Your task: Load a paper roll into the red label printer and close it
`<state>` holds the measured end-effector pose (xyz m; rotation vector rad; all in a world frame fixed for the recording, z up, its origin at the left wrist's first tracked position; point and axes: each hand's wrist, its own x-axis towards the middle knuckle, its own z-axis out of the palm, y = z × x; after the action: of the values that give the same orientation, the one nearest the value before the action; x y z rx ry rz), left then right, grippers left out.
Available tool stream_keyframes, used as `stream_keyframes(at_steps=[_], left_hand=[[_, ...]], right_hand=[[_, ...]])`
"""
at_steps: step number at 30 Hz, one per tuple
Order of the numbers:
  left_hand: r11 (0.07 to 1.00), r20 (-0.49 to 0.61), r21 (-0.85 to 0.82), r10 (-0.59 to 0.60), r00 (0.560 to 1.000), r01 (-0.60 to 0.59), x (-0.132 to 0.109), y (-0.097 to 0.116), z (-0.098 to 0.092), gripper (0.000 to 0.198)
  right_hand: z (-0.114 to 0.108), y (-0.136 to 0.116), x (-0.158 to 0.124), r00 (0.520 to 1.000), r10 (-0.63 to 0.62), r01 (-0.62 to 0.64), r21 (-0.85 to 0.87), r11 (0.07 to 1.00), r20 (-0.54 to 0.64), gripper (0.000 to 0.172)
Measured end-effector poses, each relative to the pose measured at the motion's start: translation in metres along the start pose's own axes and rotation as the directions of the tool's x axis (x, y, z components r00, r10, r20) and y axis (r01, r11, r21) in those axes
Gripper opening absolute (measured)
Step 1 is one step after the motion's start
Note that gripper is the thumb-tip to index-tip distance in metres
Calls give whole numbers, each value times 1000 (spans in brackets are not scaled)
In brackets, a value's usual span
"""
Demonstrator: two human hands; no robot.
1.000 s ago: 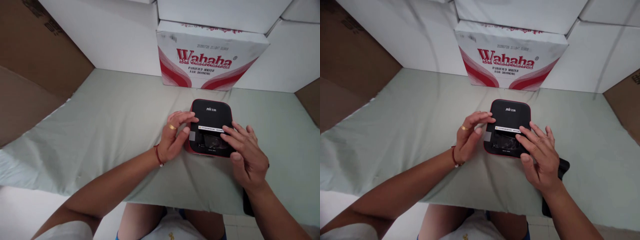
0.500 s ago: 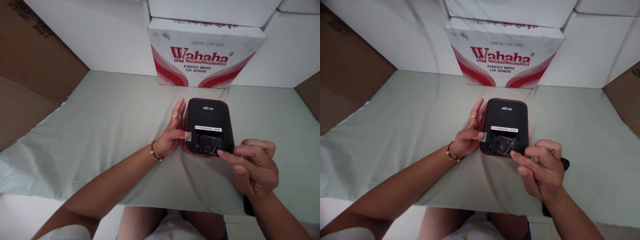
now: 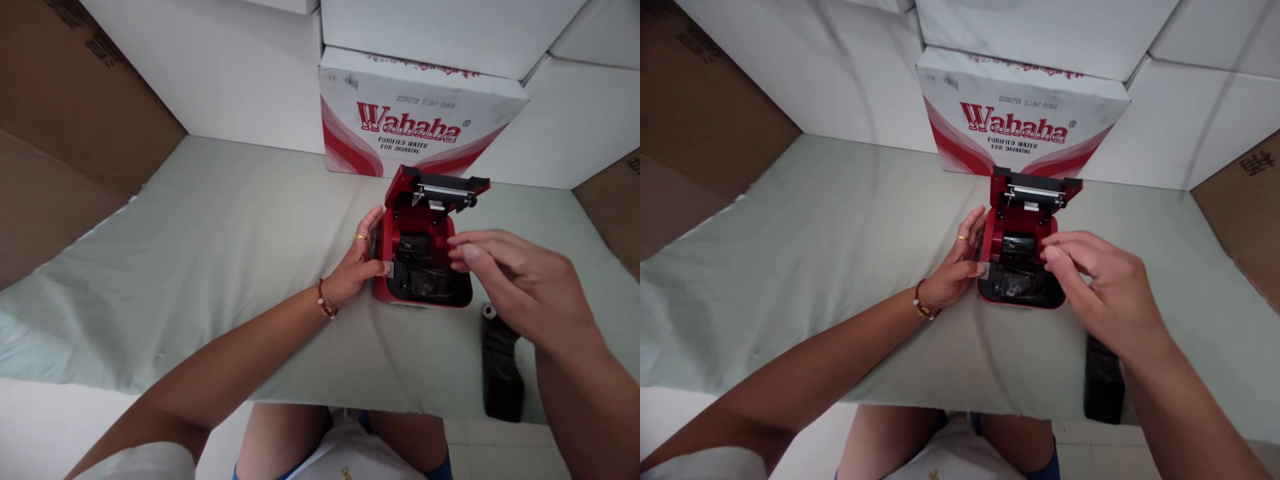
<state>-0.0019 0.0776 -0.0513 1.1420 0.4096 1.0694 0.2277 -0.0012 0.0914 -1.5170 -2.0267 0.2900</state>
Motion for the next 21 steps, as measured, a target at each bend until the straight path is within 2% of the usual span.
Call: stream_keyframes(at_steps=[2,4,6,8,11,15,18,21], left_hand=[[1000,-9,8,-1,1000,2,1,-3,-2,110],[1000,-11,19,-1,1000,1,1,-4,-2,109],[1000,-13,23,-3,1000,4,2,-4,-2,108],[1000,-16,6,-16,1000,16,2,-4,-2,107],[999,-17,-29,-40,999,39,3,-2,0,106],[998,-24,-52,-48,999,46,3,-1,2,105],[997,-23,-62,-38,999,37,2,-1,1,106],[996,-15,-75,-45,999,44,2,-2,0,106]], right_hand=[[0,-2,25,988,55,-26,-190,981,146,28],[8,-4,48,950,129,3,-423,906,284,33],[20,-9,66,894,259,21,-613,789,365,33],[32,-13,76,845,348,36,-692,721,407,32],[42,-16,82,828,350,55,-685,727,439,33],[40,-13,79,829,327,54,-647,761,454,33],[24,-17,66,899,261,-47,-516,855,352,28],[-9,-21,32,958,178,-115,-268,957,224,31]])
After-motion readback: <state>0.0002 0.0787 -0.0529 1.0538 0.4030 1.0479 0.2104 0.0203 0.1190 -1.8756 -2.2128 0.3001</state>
